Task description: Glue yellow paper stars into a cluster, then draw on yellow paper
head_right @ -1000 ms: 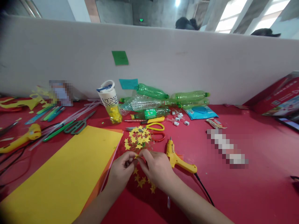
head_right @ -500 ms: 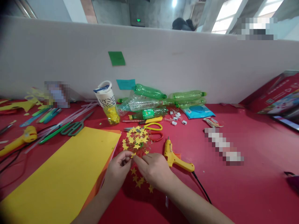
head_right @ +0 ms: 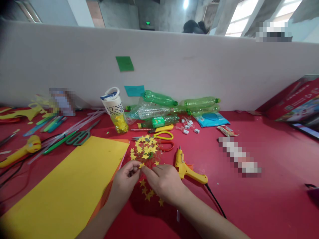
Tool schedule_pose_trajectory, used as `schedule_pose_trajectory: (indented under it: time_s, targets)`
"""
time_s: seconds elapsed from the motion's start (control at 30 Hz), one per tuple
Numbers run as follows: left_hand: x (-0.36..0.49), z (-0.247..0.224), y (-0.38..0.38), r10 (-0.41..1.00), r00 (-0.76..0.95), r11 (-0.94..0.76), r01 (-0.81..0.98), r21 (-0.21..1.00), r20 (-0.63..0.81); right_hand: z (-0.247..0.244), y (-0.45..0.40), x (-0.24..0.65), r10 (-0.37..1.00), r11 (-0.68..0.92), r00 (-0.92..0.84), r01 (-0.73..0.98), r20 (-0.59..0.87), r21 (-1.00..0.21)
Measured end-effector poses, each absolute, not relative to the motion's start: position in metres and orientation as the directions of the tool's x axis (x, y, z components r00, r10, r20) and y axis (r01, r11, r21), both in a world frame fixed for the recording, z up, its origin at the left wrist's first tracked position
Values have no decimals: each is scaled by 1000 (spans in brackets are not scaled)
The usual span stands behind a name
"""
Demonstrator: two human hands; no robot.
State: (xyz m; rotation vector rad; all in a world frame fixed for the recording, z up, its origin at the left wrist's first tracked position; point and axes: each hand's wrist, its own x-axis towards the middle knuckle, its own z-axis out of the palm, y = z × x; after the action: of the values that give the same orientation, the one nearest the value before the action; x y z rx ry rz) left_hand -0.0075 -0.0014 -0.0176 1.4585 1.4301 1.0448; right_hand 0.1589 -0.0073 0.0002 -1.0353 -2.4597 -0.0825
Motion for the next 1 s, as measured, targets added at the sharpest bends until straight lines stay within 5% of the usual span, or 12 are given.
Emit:
schedule_pose_trajectory:
  time_s: [0.2, 0.7, 1.0]
  targets:
    - [-9, -16, -5, 998, -1, -62, 415, 908, 69, 8, -4, 163, 758, 624, -470, 726, 453, -289]
    - [-15, -14, -8, 989, -5, -123, 495, 860, 145, 52, 1, 188, 873, 455, -309, 795, 377, -402]
    - [-13, -8, -15, 982, 89, -189, 597, 780, 169, 42, -16, 202, 888, 460, -441, 857, 132, -232]
